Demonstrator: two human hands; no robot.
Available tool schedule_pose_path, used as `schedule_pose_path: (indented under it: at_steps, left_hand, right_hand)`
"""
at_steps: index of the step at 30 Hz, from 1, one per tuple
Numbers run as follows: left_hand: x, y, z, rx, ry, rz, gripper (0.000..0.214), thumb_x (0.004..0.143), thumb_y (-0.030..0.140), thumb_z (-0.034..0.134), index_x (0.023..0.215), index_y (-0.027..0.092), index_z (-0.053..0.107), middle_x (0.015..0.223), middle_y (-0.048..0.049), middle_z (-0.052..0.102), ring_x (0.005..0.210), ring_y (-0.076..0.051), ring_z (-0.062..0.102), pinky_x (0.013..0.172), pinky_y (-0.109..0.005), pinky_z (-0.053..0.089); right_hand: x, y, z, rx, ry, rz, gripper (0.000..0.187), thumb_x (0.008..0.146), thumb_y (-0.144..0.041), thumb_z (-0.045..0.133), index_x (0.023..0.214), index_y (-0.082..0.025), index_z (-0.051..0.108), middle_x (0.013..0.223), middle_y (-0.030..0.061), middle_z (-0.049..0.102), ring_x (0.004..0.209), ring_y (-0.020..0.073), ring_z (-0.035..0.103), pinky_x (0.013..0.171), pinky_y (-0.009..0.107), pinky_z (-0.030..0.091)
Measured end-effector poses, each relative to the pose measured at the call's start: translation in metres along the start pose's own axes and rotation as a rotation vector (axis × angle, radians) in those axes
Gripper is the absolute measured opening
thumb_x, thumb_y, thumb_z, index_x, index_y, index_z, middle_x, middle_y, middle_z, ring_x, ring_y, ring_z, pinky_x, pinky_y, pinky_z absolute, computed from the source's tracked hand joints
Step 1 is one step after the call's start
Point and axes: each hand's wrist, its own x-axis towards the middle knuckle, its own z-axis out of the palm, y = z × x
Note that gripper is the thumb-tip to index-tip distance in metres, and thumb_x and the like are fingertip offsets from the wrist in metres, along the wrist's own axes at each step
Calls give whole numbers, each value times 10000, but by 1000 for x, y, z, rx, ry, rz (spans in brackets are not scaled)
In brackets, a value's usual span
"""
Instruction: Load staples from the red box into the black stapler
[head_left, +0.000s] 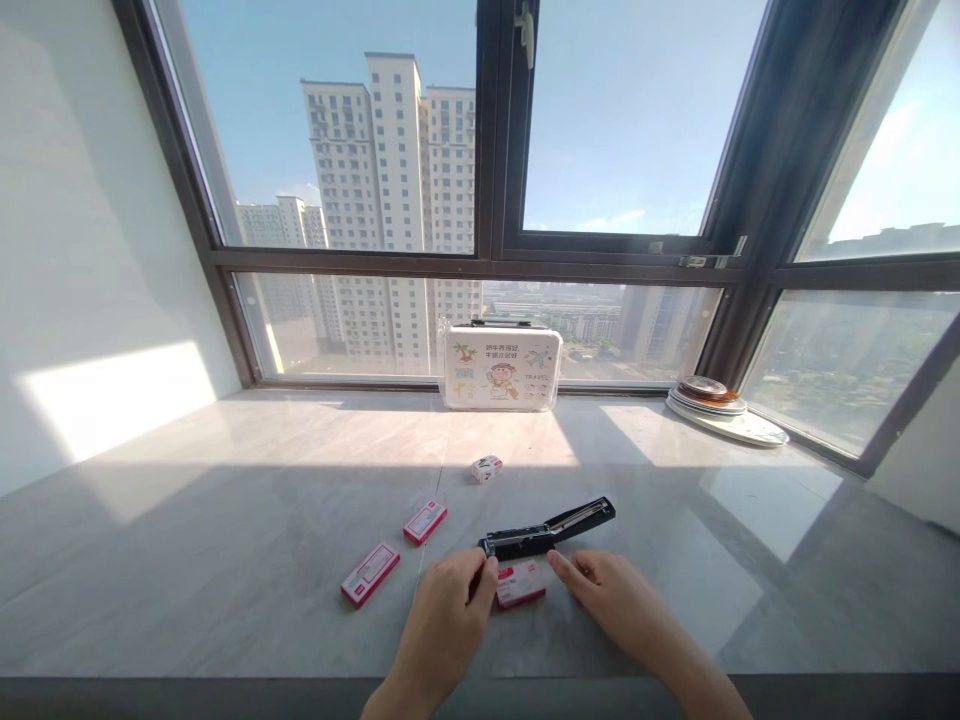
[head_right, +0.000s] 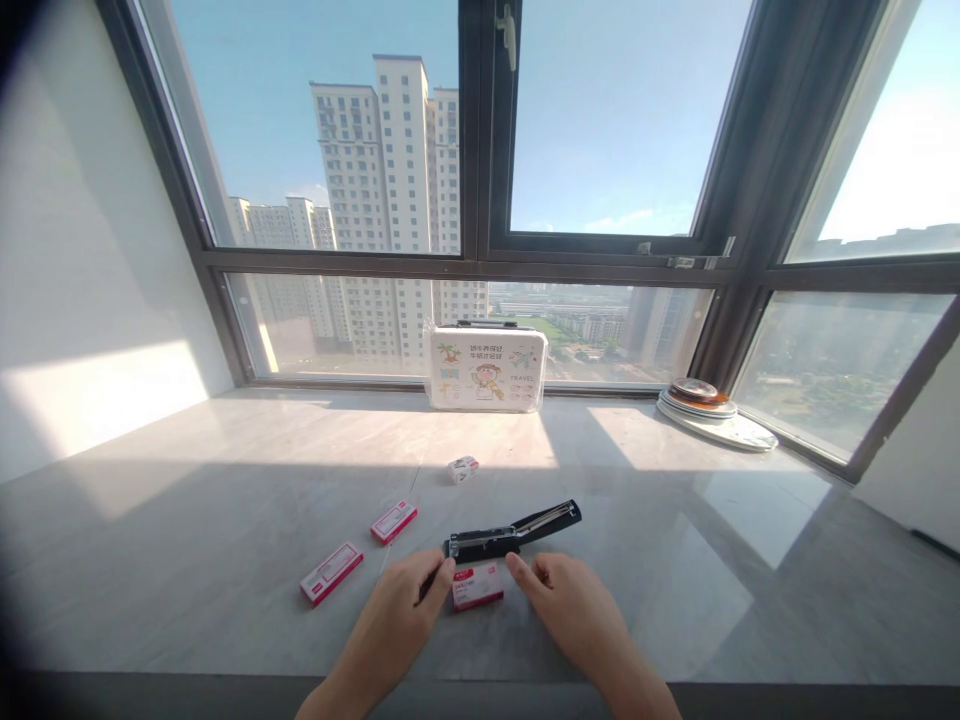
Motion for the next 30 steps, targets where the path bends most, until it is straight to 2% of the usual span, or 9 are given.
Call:
schedule_pose_path:
  at_steps: [2,4,7,9,12,16,21,26,30]
  left_hand:
    - [-2,-1,-2,-62,-9,-1,390,1038,431,335,1007,260,685,801,-2,707,738,-192,622,743,-317,385]
    - [-2,-3,-2,-69,0,15,351,1020,426,391,1182,287,670,969,-17,747,860,-210,658,832,-335,397]
    - [0,-3,1,-47,10,8,334,1008,402,422,1208,310,673,1128,-18,743,1002,-228,665,875,-342,387]
    - [2,0,2,-29,4,-23,325,1019,399,400,1138,319,691,1057,-2,759,939,-219,678,824,-332,382]
    - [5,4,3,11,5,-43,312,1024,402,396,1057,312,694,955,6,763,860,-213,677,763,-322,358]
    - [4,5,4,47,17,-21,257,1010,353,427,1054,299,675,985,3,756,903,-216,666,776,-326,345]
    - [0,7,3,103,4,-3,257,971,252,425,1055,266,667,962,-29,740,915,-229,650,786,-343,345]
    - [-1,21,2,126,32,54,197,918,410,545,989,276,671,983,-49,718,941,-270,625,811,-385,361]
    - [-2,21,-2,149,37,115,148,823,410,683,885,277,659,961,-29,697,951,-276,600,819,-389,357]
  right_hand:
    - [4,31,-16,132,-11,91,578,871,-750,511,756,-192,609,577,15,569,520,144,496,498,262,269]
    - [11,57,-32,344,-78,192,621,844,-775,523,1056,-199,612,593,-23,555,416,108,414,430,247,248]
    - [27,69,-49,639,-126,115,730,811,-759,590,1317,-241,497,710,-33,584,400,67,353,396,218,188]
    - [42,56,-54,735,-141,-10,710,788,-729,649,1279,-226,546,719,-32,568,434,59,346,406,211,173]
    - [66,20,-49,776,-139,-169,615,752,-688,718,1075,-169,646,670,-34,520,485,66,348,431,218,197]
    - [89,-25,-26,627,-144,-366,494,678,-596,829,855,-161,675,610,-63,439,552,77,344,488,227,222]
    - [93,-48,-6,319,-256,-424,461,679,-589,826,851,-173,725,554,-84,387,537,77,319,488,240,178]
    - [85,-54,-8,155,-248,-457,386,769,-552,764,909,-192,751,566,-71,460,543,84,379,494,239,202]
    - [82,-56,-8,113,-229,-439,394,778,-564,755,923,-198,746,567,-74,459,545,85,388,498,240,202]
